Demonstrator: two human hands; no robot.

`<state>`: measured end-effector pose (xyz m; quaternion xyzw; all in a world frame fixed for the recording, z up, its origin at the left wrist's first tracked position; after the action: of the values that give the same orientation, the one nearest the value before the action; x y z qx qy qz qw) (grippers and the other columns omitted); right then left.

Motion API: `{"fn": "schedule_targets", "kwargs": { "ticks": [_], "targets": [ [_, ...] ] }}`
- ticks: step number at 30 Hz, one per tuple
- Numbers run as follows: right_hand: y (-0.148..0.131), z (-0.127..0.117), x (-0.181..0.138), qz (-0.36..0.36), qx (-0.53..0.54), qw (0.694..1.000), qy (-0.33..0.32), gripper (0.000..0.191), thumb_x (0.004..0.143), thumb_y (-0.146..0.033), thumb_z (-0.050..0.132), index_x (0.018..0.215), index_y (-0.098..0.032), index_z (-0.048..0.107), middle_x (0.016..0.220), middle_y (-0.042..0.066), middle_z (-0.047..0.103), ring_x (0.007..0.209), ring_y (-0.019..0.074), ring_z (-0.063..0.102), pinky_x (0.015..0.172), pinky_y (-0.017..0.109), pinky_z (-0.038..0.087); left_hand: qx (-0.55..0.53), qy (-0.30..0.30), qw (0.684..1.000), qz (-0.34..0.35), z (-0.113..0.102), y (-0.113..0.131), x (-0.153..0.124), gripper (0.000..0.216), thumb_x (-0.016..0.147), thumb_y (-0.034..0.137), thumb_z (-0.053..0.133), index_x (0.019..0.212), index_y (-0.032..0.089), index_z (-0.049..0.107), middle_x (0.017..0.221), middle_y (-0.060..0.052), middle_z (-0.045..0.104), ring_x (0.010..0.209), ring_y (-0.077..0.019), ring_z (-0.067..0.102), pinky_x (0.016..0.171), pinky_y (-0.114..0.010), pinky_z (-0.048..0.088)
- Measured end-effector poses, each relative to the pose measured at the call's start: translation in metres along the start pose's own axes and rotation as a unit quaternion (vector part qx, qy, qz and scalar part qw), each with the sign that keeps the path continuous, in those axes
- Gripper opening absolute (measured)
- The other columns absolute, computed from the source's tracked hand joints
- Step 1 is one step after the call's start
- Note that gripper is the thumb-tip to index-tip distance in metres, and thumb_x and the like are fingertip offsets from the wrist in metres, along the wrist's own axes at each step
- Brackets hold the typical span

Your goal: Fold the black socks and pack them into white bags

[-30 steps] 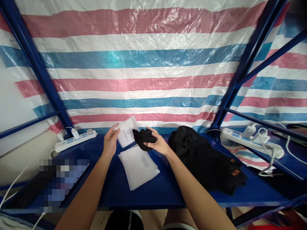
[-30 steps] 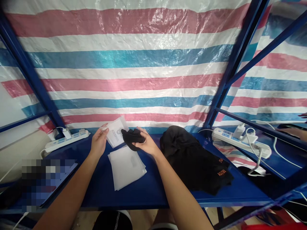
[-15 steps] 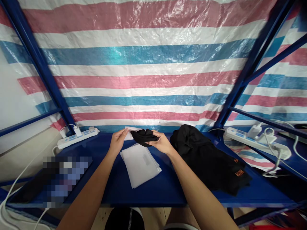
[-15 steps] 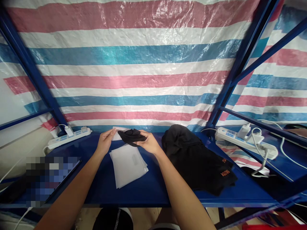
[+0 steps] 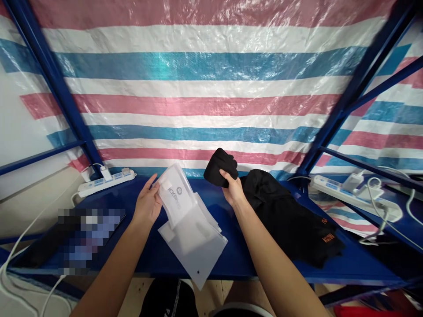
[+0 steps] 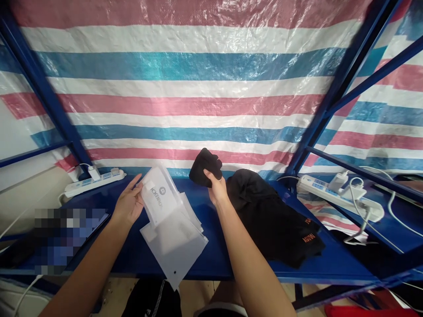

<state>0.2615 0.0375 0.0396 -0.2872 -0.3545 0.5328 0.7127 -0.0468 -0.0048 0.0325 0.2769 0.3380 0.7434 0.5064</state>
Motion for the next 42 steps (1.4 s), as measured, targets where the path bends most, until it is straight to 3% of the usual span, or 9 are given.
{"fn": "schedule_targets", "kwargs": {
  "ticks": [8, 13, 18, 20, 23, 27, 30, 34, 42],
  "targets": [
    [0.003, -0.001, 0.001, 0.010, -0.012, 1.000, -0.013, 0.047, 0.073, -0.037, 0.094, 0.115, -0.026, 0.078, 0.125, 0.004, 0.081, 0.126, 0.0322, 0.072, 0.106, 0.045, 0.061, 0.002, -0.010, 1.000, -0.004, 0.004, 0.043, -0.028, 0.045, 0.095, 0.003, 0.060, 0.131, 0.026, 0.073, 0.139, -0.006, 0.074, 0.141, -0.0206, 0.063, 0.114, -0.028, 0.057],
    [0.001, -0.003, 0.002, 0.016, 0.002, 1.000, -0.010, 0.046, 0.072, -0.036, 0.095, 0.113, -0.025, 0.079, 0.122, 0.005, 0.082, 0.123, 0.0315, 0.073, 0.108, 0.045, 0.060, 0.076, 0.011, 0.997, -0.023, -0.029, 0.010, -0.075, 0.043, 0.092, 0.008, 0.063, 0.126, 0.031, 0.075, 0.148, -0.004, 0.069, 0.145, -0.0239, 0.060, 0.116, -0.037, 0.057],
    [0.004, -0.002, 0.002, 0.028, -0.001, 0.999, -0.025, 0.052, 0.069, -0.035, 0.097, 0.116, -0.024, 0.078, 0.120, 0.006, 0.082, 0.120, 0.0317, 0.075, 0.106, 0.046, 0.060, 0.249, -0.074, 0.965, -0.017, -0.049, -0.021, -0.110, 0.034, 0.097, 0.032, 0.070, 0.131, 0.033, 0.075, 0.153, -0.008, 0.065, 0.144, -0.0335, 0.060, 0.116, -0.051, 0.056],
    [0.004, -0.001, 0.001, 0.036, 0.000, 0.999, -0.028, 0.055, 0.067, -0.034, 0.097, 0.117, -0.023, 0.078, 0.119, 0.006, 0.083, 0.119, 0.0316, 0.075, 0.105, 0.045, 0.061, 0.370, -0.104, 0.922, 0.051, -0.048, -0.011, -0.117, 0.037, 0.097, 0.041, 0.073, 0.133, 0.034, 0.075, 0.160, -0.008, 0.057, 0.154, -0.0378, 0.048, 0.120, -0.056, 0.051],
    [0.003, -0.001, 0.001, 0.034, 0.008, 0.999, -0.021, 0.052, 0.068, -0.033, 0.097, 0.116, -0.022, 0.078, 0.119, 0.006, 0.083, 0.121, 0.0304, 0.074, 0.107, 0.043, 0.059, 0.529, -0.162, 0.806, 0.209, -0.041, 0.014, -0.136, 0.043, 0.094, 0.044, 0.077, 0.137, 0.039, 0.072, 0.167, -0.006, 0.049, 0.164, -0.0384, 0.029, 0.128, -0.061, 0.039],
    [0.003, -0.002, 0.003, 0.024, 0.018, 0.999, -0.014, 0.049, 0.071, -0.034, 0.096, 0.115, -0.021, 0.080, 0.123, 0.006, 0.082, 0.125, 0.0298, 0.072, 0.110, 0.041, 0.058, 0.617, -0.424, 0.615, 0.248, -0.036, 0.018, -0.174, 0.078, 0.082, 0.040, 0.089, 0.154, 0.041, 0.059, 0.163, -0.010, 0.054, 0.157, -0.0408, 0.041, 0.121, -0.062, 0.048],
    [0.005, -0.004, 0.005, 0.028, 0.018, 0.999, -0.017, 0.050, 0.070, -0.033, 0.097, 0.116, -0.021, 0.080, 0.124, 0.007, 0.081, 0.124, 0.0298, 0.073, 0.109, 0.041, 0.058, 0.639, -0.468, 0.541, 0.283, -0.040, 0.009, -0.191, 0.054, 0.092, 0.025, 0.077, 0.143, 0.041, 0.068, 0.150, -0.009, 0.066, 0.143, -0.0363, 0.058, 0.113, -0.057, 0.055],
    [0.007, -0.004, 0.006, 0.028, 0.011, 0.999, -0.022, 0.049, 0.070, -0.035, 0.097, 0.114, -0.020, 0.079, 0.122, 0.008, 0.082, 0.123, 0.0304, 0.074, 0.108, 0.042, 0.059, 0.625, -0.434, 0.553, 0.339, -0.041, 0.006, -0.179, 0.039, 0.103, 0.017, 0.055, 0.130, 0.036, 0.076, 0.123, -0.008, 0.080, 0.111, -0.0257, 0.074, 0.095, -0.041, 0.061],
    [0.005, -0.004, 0.002, 0.042, 0.007, 0.999, -0.030, 0.049, 0.068, -0.035, 0.098, 0.112, -0.021, 0.080, 0.119, 0.006, 0.083, 0.119, 0.0296, 0.075, 0.106, 0.041, 0.059, 0.581, -0.465, 0.574, 0.341, -0.001, 0.006, -0.128, 0.041, 0.107, 0.017, 0.050, 0.135, 0.034, 0.075, 0.127, -0.004, 0.079, 0.115, -0.0237, 0.073, 0.104, -0.038, 0.056]
  ]
}}
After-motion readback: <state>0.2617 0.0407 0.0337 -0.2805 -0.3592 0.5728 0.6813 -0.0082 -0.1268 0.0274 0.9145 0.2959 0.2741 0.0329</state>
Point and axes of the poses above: each hand's wrist, its own x-axis towards the middle knuckle, its own z-axis out of the palm, y = z × x, the point moved 2 cm from there along x, towards the middle knuckle
